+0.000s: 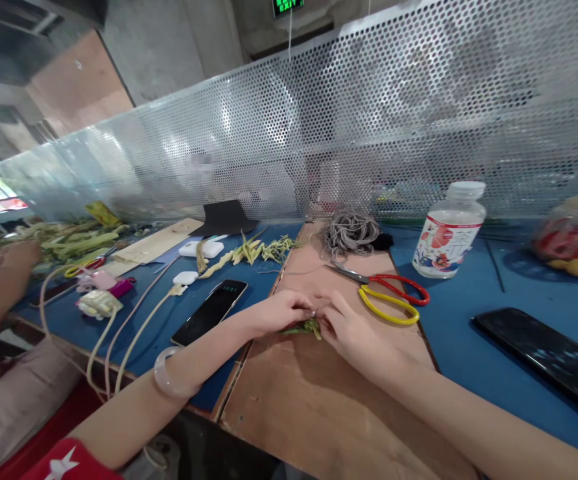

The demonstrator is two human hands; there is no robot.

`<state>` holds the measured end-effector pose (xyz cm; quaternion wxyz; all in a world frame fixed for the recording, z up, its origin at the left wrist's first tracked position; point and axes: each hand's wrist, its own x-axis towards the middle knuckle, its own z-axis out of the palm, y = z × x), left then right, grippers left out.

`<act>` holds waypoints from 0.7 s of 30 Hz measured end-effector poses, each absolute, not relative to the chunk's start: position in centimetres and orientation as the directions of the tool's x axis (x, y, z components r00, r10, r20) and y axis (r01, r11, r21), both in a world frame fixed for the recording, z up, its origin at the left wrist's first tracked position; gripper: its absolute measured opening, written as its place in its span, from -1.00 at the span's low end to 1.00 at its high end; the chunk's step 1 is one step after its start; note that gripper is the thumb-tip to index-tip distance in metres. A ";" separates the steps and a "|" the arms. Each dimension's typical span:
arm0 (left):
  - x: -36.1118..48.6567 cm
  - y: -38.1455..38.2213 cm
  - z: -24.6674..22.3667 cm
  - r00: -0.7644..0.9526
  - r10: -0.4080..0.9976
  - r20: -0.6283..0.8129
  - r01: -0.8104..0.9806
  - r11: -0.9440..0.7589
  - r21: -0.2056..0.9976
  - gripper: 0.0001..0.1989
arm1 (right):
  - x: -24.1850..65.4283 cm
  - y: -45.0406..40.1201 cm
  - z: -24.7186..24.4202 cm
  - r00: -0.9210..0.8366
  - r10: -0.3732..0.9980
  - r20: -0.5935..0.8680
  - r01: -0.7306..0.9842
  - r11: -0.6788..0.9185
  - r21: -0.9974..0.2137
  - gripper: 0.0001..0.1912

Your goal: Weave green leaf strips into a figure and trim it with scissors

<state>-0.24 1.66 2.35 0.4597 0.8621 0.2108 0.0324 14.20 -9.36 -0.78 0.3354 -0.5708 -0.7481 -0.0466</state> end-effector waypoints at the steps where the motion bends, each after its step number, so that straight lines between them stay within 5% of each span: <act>1: -0.2 1.7 2.3 0.909 0.393 -0.136 0.333 -0.491 0.805 -0.67 | 14.2 -9.4 -0.8 -0.126 0.823 0.554 0.886 0.345 -0.312 -0.83; 14: 0.1 1.2 2.8 0.919 0.380 -0.103 0.296 -0.494 0.818 -0.72 | 14.3 -9.5 -0.3 -0.142 0.844 0.518 0.825 0.390 -0.409 -0.85; 21: 0.1 1.2 2.5 0.913 0.401 -0.077 0.316 -0.574 0.755 -0.74 | 14.4 -9.8 0.3 -0.182 0.830 0.528 0.833 0.415 -0.366 -0.84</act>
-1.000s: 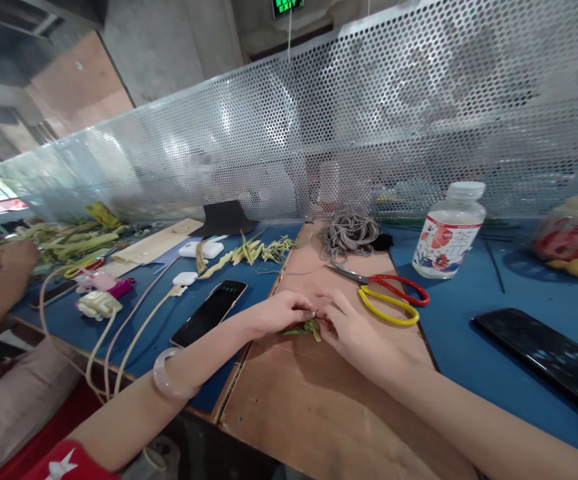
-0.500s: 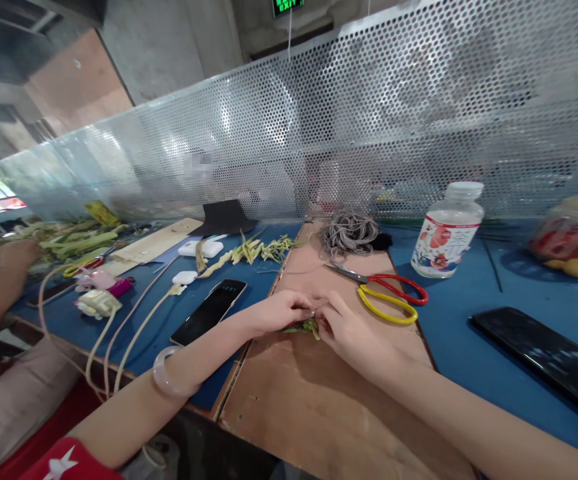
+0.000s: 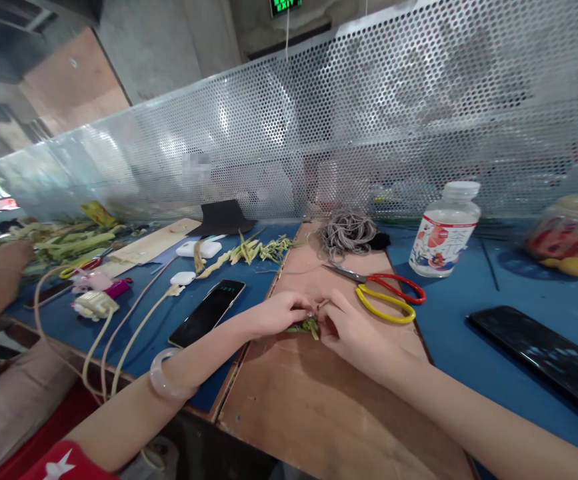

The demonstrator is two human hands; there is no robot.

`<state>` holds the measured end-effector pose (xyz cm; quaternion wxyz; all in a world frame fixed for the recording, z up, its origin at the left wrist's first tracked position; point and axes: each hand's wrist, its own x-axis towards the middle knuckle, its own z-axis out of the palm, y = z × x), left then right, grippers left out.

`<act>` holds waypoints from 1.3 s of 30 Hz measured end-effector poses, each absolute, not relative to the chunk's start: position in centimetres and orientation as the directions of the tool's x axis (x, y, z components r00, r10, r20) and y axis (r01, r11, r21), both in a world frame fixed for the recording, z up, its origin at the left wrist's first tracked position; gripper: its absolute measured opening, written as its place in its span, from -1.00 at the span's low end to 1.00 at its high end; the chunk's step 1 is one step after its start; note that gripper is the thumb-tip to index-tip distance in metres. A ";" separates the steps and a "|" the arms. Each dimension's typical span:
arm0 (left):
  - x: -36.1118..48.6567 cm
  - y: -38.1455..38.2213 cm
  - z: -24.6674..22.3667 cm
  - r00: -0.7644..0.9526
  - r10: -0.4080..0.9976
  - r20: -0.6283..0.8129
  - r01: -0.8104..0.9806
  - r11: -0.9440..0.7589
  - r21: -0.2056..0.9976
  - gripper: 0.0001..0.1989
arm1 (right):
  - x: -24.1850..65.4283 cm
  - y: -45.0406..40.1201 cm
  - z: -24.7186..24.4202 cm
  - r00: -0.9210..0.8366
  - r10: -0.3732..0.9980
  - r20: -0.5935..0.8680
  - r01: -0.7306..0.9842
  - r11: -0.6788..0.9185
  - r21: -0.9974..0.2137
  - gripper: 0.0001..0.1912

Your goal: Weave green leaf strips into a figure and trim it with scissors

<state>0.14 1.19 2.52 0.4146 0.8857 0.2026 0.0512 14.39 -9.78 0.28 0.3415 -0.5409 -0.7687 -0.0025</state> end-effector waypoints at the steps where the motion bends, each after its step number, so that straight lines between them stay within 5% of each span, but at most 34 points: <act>1: 0.1 1.1 2.5 0.908 0.411 -0.078 0.327 -0.580 0.746 -0.73 | 14.4 -9.8 0.3 -0.180 0.832 0.526 0.842 0.407 -0.356 -0.84; 13: 0.2 0.9 2.9 0.873 0.482 -0.075 0.395 -0.611 0.686 -0.75 | 15.6 -9.6 -0.8 -0.117 0.809 0.577 0.929 0.295 -0.225 -0.90; 21: 0.2 0.8 2.8 0.891 0.446 -0.084 0.366 -0.598 0.713 -0.75 | 14.6 -10.8 1.4 -0.298 0.786 0.542 0.944 0.327 0.045 -0.71; 28: 0.3 1.3 1.8 0.866 0.482 -0.131 0.426 -0.574 0.699 -0.73 | 14.5 -10.9 2.1 -0.380 0.770 0.512 0.918 0.383 0.104 -0.77; 39: 0.1 1.0 2.4 0.865 0.491 -0.098 0.430 -0.627 0.650 -0.71 | 15.2 -9.9 0.4 -0.305 0.788 0.535 0.916 0.396 -0.060 -0.88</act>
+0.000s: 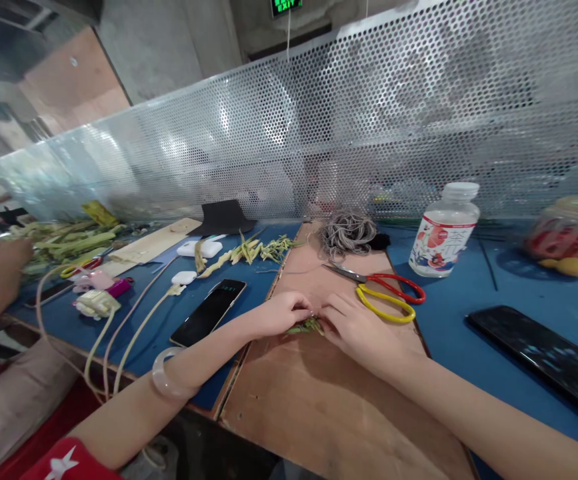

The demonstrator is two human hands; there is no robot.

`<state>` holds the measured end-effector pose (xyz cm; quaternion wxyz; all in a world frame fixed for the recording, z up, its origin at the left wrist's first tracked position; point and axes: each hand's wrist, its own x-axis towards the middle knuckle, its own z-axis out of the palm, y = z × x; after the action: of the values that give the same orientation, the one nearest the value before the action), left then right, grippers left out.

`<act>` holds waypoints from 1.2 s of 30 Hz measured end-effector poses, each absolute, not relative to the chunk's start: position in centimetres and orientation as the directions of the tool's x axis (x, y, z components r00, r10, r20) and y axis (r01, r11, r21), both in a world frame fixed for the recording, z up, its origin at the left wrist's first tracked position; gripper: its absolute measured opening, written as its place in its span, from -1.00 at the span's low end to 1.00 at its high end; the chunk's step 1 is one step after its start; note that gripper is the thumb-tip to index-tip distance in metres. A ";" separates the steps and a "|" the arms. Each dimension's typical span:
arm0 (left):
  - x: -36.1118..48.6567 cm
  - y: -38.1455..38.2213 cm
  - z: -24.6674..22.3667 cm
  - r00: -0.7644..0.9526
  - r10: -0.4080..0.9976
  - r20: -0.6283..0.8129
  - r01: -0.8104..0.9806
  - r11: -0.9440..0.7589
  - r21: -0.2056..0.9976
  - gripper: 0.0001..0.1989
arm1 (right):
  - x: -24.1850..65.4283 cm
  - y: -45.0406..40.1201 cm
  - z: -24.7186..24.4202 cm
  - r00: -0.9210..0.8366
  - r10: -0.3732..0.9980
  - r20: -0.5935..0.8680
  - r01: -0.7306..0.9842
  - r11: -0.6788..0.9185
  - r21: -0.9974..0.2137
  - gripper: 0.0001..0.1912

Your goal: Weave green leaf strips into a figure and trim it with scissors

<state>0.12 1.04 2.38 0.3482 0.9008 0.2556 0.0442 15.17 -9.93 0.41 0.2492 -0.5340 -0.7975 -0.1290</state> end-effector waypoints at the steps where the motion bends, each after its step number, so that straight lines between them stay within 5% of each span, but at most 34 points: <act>1: 0.1 1.0 2.3 0.866 0.491 -0.095 0.426 -0.626 0.653 -0.72 | 15.2 -9.8 0.1 -0.305 0.785 0.539 0.913 0.402 -0.070 -0.87; 22: -0.4 -0.4 3.3 0.794 0.604 -0.066 0.535 -0.644 0.546 -0.81 | 15.4 -10.0 -0.3 -0.263 0.823 0.504 0.948 0.318 -0.026 -0.83; 36: -1.2 -0.5 2.5 0.804 0.595 0.008 0.530 -0.723 0.444 -0.83 | 15.7 -10.0 0.1 -0.387 0.795 0.467 0.916 0.389 0.096 -0.84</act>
<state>-1.18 -0.47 2.50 0.2153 0.9250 0.3038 0.0753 15.74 -9.96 0.12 0.1757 -0.5251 -0.8147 -0.1723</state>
